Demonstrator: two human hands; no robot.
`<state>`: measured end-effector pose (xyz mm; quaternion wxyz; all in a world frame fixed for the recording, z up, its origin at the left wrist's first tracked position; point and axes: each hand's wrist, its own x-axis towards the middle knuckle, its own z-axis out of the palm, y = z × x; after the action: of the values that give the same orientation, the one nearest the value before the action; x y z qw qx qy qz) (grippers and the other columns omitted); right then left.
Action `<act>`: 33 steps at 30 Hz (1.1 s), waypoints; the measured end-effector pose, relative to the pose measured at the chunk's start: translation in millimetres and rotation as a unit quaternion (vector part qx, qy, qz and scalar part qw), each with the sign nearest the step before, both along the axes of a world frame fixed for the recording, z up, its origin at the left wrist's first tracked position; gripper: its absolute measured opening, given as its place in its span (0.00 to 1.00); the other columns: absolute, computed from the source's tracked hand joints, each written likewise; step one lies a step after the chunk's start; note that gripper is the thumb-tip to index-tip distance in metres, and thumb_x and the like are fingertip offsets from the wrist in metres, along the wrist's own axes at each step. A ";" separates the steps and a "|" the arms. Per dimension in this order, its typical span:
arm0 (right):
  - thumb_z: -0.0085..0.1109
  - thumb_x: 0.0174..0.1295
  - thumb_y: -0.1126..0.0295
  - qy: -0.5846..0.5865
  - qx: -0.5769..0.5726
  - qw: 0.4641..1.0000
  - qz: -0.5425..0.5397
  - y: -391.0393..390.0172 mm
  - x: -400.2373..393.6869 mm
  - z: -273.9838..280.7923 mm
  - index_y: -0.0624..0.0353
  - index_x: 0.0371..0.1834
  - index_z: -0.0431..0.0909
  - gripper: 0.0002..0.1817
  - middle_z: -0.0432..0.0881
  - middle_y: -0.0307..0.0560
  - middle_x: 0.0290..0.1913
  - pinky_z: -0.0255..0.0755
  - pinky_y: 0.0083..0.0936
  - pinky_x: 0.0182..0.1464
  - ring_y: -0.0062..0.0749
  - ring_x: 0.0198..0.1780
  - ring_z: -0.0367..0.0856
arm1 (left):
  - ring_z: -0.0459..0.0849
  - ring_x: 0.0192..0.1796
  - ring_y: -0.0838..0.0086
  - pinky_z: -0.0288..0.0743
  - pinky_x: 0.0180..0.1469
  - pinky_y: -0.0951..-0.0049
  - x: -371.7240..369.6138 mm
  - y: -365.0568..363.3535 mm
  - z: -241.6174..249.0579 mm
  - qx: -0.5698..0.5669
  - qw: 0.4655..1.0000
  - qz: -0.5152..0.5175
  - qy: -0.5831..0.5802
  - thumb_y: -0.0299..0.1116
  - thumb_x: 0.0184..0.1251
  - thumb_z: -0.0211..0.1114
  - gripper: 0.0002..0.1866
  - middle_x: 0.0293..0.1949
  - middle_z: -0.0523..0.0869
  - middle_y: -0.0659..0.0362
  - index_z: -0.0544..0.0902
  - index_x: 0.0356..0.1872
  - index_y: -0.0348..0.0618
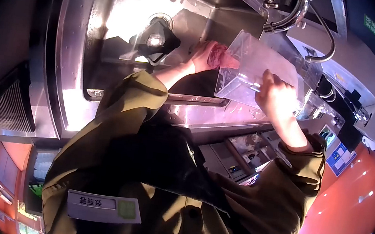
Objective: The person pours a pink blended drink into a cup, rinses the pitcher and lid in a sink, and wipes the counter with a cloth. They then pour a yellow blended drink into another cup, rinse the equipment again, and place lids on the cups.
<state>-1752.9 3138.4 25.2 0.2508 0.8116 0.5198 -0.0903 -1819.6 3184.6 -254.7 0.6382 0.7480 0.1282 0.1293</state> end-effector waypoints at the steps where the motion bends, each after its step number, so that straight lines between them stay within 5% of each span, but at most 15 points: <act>1: 0.56 0.40 0.74 -0.012 0.007 1.000 0.017 2.9 -2.4 7.2 0.57 0.25 0.69 0.08 0.73 0.44 0.17 0.69 0.28 0.17 0.33 0.15 0.75 | 0.71 0.51 0.54 0.64 0.53 0.59 0.8 4.5 5.6 0.006 1.000 -0.016 0.008 0.44 0.32 0.73 0.41 0.47 0.73 0.48 0.65 0.52 0.43; 5: 0.50 0.43 0.76 -0.011 0.021 0.997 0.073 -6.3 -0.9 -8.6 0.57 0.19 0.66 0.03 0.71 0.44 0.14 0.68 0.27 0.14 0.30 0.12 0.73 | 0.71 0.51 0.53 0.63 0.53 0.57 0.5 -6.6 -6.8 0.023 0.999 0.027 -0.005 0.43 0.34 0.72 0.40 0.47 0.73 0.48 0.64 0.52 0.42; 7: 0.50 0.42 0.76 -0.016 0.020 0.999 0.048 -0.5 2.7 3.3 0.58 0.19 0.67 0.02 0.72 0.44 0.15 0.69 0.28 0.15 0.31 0.13 0.74 | 0.72 0.49 0.53 0.64 0.51 0.58 3.6 -4.3 -1.9 -0.075 0.996 -0.047 -0.015 0.43 0.35 0.71 0.38 0.46 0.74 0.48 0.65 0.52 0.42; 10: 0.50 0.42 0.75 -0.020 0.055 0.995 0.076 8.4 -8.4 -3.2 0.58 0.20 0.67 0.03 0.72 0.44 0.15 0.69 0.29 0.15 0.34 0.14 0.75 | 0.75 0.46 0.54 0.69 0.47 0.60 5.4 -10.8 -15.4 0.081 0.990 0.092 -0.066 0.42 0.35 0.71 0.34 0.42 0.77 0.48 0.68 0.48 0.42; 15: 0.51 0.40 0.75 0.005 0.072 0.997 0.031 -7.7 6.5 8.7 0.57 0.21 0.67 0.05 0.73 0.44 0.15 0.68 0.29 0.15 0.35 0.13 0.74 | 0.75 0.46 0.53 0.70 0.48 0.60 6.8 6.8 0.9 0.014 1.000 0.005 -0.019 0.39 0.34 0.72 0.35 0.43 0.76 0.47 0.68 0.48 0.41; 18: 0.54 0.38 0.73 -0.007 0.044 0.998 -0.042 -33.1 15.0 6.7 0.57 0.22 0.66 0.08 0.73 0.46 0.14 0.69 0.34 0.18 0.40 0.13 0.74 | 0.75 0.46 0.53 0.70 0.48 0.61 -3.3 23.6 22.2 -0.016 0.996 0.025 -0.085 0.38 0.37 0.72 0.35 0.45 0.75 0.48 0.66 0.49 0.39; 24: 0.58 0.36 0.73 0.047 0.285 0.943 -0.167 -89.0 7.4 45.3 0.60 0.23 0.70 0.09 0.73 0.49 0.16 0.71 0.28 0.24 0.42 0.18 0.76 | 0.73 0.52 0.57 0.69 0.53 0.62 -37.1 42.7 40.3 -0.068 0.995 0.033 -0.069 0.36 0.33 0.76 0.46 0.52 0.71 0.47 0.58 0.56 0.39; 26: 0.59 0.37 0.74 0.021 0.350 0.914 -0.205 -107.0 6.1 49.9 0.66 0.39 0.75 0.20 0.76 0.48 0.20 0.70 0.21 0.26 0.29 0.21 0.77 | 0.72 0.54 0.61 0.68 0.56 0.65 -53.8 61.3 62.2 -0.059 0.995 0.049 -0.066 0.35 0.31 0.77 0.48 0.52 0.71 0.48 0.58 0.57 0.40; 28: 0.59 0.39 0.77 0.272 0.363 0.815 -0.361 -104.9 9.5 65.3 0.68 0.45 0.73 0.23 0.78 0.41 0.27 0.69 0.17 0.32 0.24 0.27 0.76 | 0.72 0.54 0.63 0.68 0.56 0.66 -83.9 78.0 96.3 -0.019 0.988 0.112 -0.106 0.34 0.28 0.78 0.50 0.51 0.71 0.49 0.56 0.57 0.40; 32: 0.55 0.52 0.58 0.592 0.354 0.655 -0.309 -114.1 29.3 37.9 0.65 0.47 0.71 0.24 0.74 0.34 0.33 0.63 0.16 0.39 0.19 0.33 0.69 | 0.68 0.56 0.62 0.64 0.58 0.66 -137.7 98.6 128.6 -0.029 0.943 0.255 -0.214 0.30 0.26 0.79 0.51 0.54 0.66 0.49 0.54 0.57 0.39; 33: 0.50 0.55 0.50 0.609 0.350 0.652 -0.285 -96.7 22.6 31.9 0.63 0.39 0.73 0.24 0.74 0.35 0.31 0.61 0.16 0.38 0.19 0.31 0.68 | 0.67 0.56 0.62 0.63 0.58 0.67 -146.4 105.8 139.1 0.008 0.946 0.290 -0.141 0.31 0.27 0.78 0.51 0.54 0.65 0.49 0.54 0.57 0.39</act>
<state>-1730.3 3041.7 57.1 -0.4625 0.7104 0.2921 -0.4429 -1966.0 3290.4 -115.6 0.5785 0.6578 0.2469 0.4143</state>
